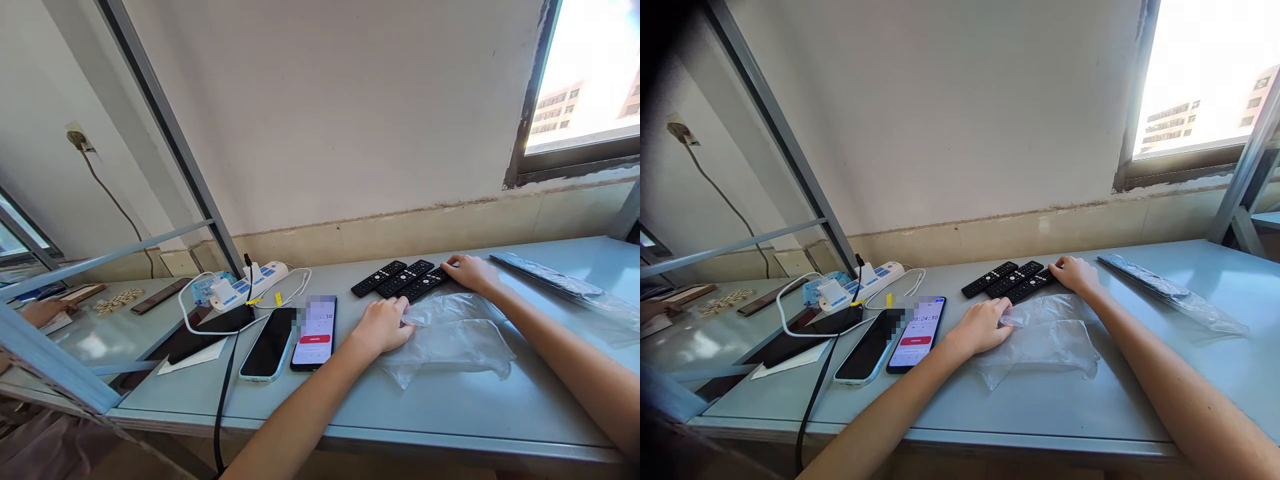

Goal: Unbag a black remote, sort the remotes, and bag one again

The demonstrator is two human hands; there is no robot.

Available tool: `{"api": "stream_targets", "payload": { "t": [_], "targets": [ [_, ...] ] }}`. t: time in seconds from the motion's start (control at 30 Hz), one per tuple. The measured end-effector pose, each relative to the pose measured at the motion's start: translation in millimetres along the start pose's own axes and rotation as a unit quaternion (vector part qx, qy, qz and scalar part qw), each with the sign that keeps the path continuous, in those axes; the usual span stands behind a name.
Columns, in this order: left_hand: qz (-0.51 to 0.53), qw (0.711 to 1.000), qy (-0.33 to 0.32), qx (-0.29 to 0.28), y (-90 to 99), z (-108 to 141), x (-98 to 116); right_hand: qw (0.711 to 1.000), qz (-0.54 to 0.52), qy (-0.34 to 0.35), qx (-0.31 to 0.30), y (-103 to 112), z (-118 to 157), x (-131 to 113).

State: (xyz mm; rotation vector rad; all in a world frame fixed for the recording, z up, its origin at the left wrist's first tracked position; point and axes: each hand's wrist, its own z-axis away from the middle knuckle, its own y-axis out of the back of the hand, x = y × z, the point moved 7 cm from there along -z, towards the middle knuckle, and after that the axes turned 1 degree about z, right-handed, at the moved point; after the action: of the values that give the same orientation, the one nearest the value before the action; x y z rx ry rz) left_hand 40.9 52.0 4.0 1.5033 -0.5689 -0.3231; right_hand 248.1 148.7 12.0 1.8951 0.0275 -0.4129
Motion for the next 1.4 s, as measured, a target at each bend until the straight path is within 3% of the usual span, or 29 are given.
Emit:
{"api": "stream_targets", "payload": {
  "t": [0.13, 0.27, 0.43, 0.53, 0.6, 0.73, 0.97, 1.4],
  "targets": [
    [0.004, 1.0, -0.002, 0.005, -0.6, 0, 0, 0.999, 0.041, -0.007, -0.001, 9, 6, -4],
    [0.002, 1.0, -0.004, 0.01, -2.5, -2, -1, 0.998, 0.026, 0.023, 0.056, 19, 10, -13],
    [-0.005, 1.0, 0.001, 0.003, -2.2, -1, -1, 0.982, -0.03, 0.151, 0.113, 16, 14, -35],
    [-0.001, 1.0, 0.002, -0.002, -0.6, 0, 0, 0.965, -0.026, 0.246, 0.089, 1, 17, -47],
    [0.001, 1.0, 0.001, 0.0, 0.5, 0, 1, 0.961, -0.012, 0.271, 0.06, -11, 18, -50],
    [0.002, 1.0, 0.001, 0.002, 1.3, 1, 1, 0.958, 0.003, 0.286, 0.012, -26, 17, -50],
    [-0.003, 1.0, 0.004, 0.001, 2.3, 1, 2, 0.96, 0.013, 0.276, -0.048, -34, 16, -50],
    [0.011, 1.0, 0.003, 0.007, -0.7, 0, -1, 0.961, 0.04, 0.263, -0.076, -33, 16, -49]
  ]
}}
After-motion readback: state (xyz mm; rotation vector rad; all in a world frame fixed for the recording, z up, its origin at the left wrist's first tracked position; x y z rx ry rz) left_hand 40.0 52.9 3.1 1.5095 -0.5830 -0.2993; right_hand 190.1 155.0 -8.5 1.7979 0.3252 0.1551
